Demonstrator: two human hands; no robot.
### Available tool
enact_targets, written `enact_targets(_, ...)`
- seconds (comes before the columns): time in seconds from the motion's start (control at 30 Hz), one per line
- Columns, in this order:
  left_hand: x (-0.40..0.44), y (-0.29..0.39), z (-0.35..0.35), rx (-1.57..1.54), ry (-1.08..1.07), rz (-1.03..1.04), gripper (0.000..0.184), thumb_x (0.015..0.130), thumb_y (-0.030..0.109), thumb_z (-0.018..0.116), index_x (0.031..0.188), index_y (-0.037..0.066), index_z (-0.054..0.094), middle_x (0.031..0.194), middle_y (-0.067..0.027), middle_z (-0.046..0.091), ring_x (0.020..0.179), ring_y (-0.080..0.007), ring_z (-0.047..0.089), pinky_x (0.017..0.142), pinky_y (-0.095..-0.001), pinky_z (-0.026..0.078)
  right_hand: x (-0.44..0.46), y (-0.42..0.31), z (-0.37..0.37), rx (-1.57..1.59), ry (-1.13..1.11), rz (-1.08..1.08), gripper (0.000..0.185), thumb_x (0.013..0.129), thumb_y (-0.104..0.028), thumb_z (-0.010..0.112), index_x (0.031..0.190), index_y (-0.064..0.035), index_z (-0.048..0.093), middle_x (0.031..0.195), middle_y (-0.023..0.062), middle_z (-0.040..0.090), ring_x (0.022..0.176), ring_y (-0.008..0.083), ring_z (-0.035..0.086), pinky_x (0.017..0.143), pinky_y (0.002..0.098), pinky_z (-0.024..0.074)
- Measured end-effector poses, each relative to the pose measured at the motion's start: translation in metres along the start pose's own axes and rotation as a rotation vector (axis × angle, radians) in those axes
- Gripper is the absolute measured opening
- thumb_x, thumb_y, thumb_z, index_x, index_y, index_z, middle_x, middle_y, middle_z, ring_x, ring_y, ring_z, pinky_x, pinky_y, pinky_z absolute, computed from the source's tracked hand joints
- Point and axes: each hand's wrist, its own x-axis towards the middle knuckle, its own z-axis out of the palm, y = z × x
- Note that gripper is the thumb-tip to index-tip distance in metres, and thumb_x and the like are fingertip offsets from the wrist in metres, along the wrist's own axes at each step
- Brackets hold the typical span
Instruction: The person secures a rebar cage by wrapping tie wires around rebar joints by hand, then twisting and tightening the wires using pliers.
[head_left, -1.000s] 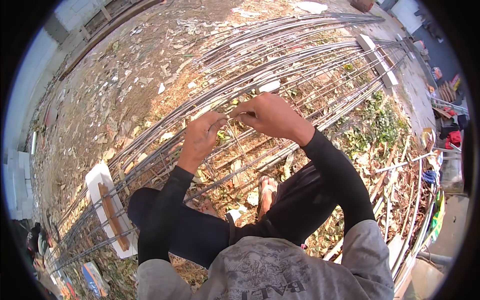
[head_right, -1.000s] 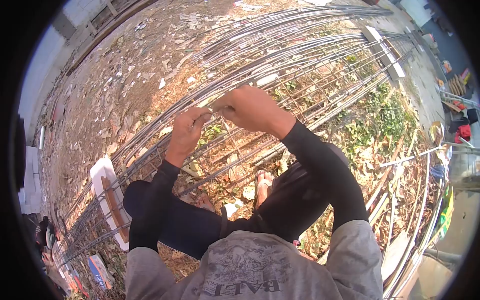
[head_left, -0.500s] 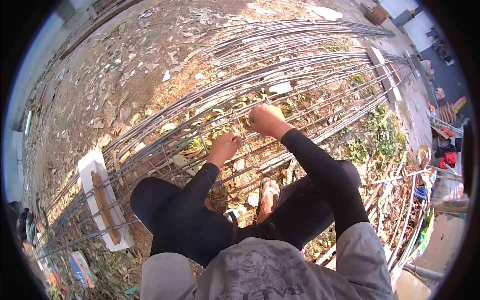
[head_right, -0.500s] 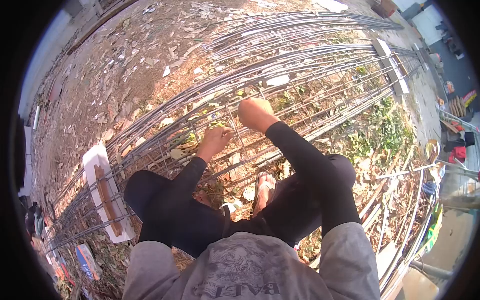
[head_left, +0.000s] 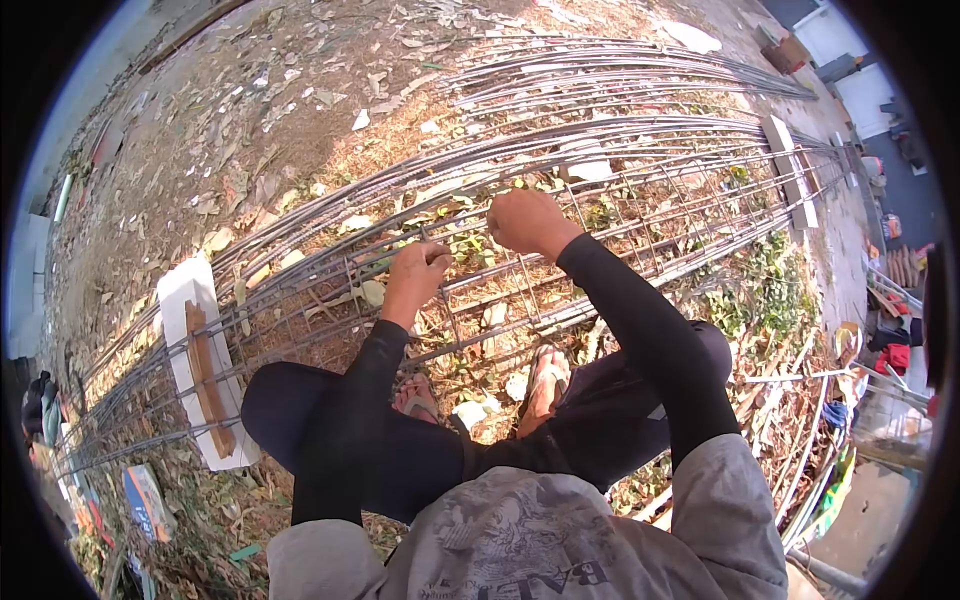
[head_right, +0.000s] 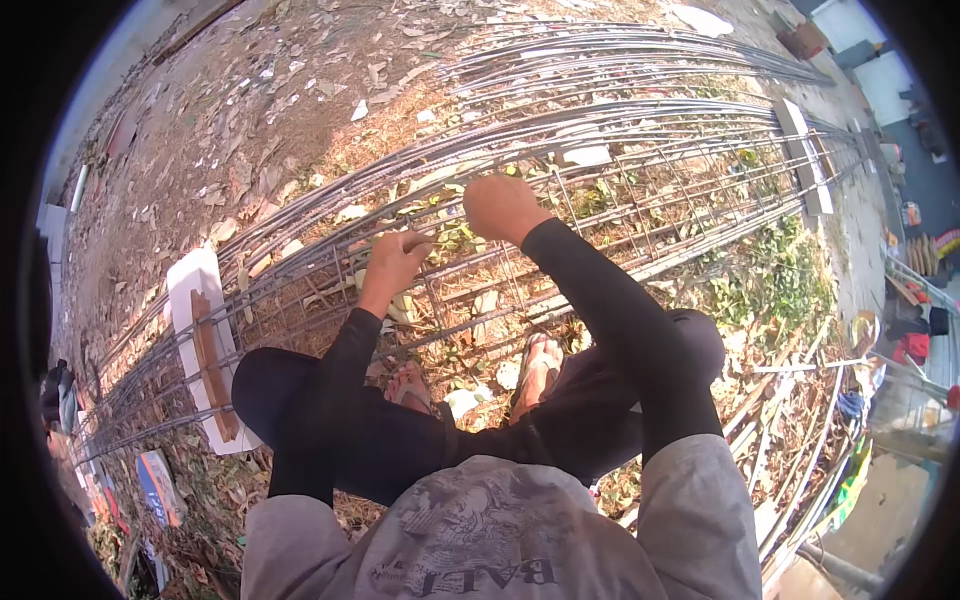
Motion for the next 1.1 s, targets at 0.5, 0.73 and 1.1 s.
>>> enact_targets(0.5,0.068,-0.005,0.120,0.027,-0.337,-0.067,0.026,0.093,0.025,0.069,0.088,0.000,0.076,0.075,-0.0075,0.074,0.062,-0.0117,0.068,0.060,-0.0304,0.051,-0.088,0.164,-0.053,-0.019,0.137,0.338,0.028,0.088,-0.028,0.056,0.084,-0.0043,0.070,0.081,0.0229,0.070,0.078,0.0406,0.070,0.073,0.0486,0.0564)
enact_targets(0.73,0.067,0.004,0.109,0.241,-0.279,-0.074,0.033,0.086,0.035,0.076,0.086,0.002,0.076,0.072,-0.0118,0.071,0.060,-0.0188,0.066,0.058,-0.0359,0.049,-0.074,0.199,-0.004,0.020,0.386,0.281,0.016,0.079,-0.022,0.066,0.088,-0.0165,0.078,0.078,0.0104,0.072,0.073,0.0302,0.070,0.071,0.0423,0.0558)
enact_targets(1.1,0.127,0.074,0.126,0.180,0.073,0.426,0.028,0.088,0.022,0.072,0.111,0.005,0.072,0.102,-0.0187,0.071,0.098,-0.0343,0.066,0.088,-0.0434,0.050,-0.101,0.231,-0.060,0.301,0.398,0.404,0.017,0.080,-0.021,0.067,0.091,-0.0134,0.078,0.083,0.0141,0.073,0.077,0.0321,0.072,0.074,0.0417,0.0570)
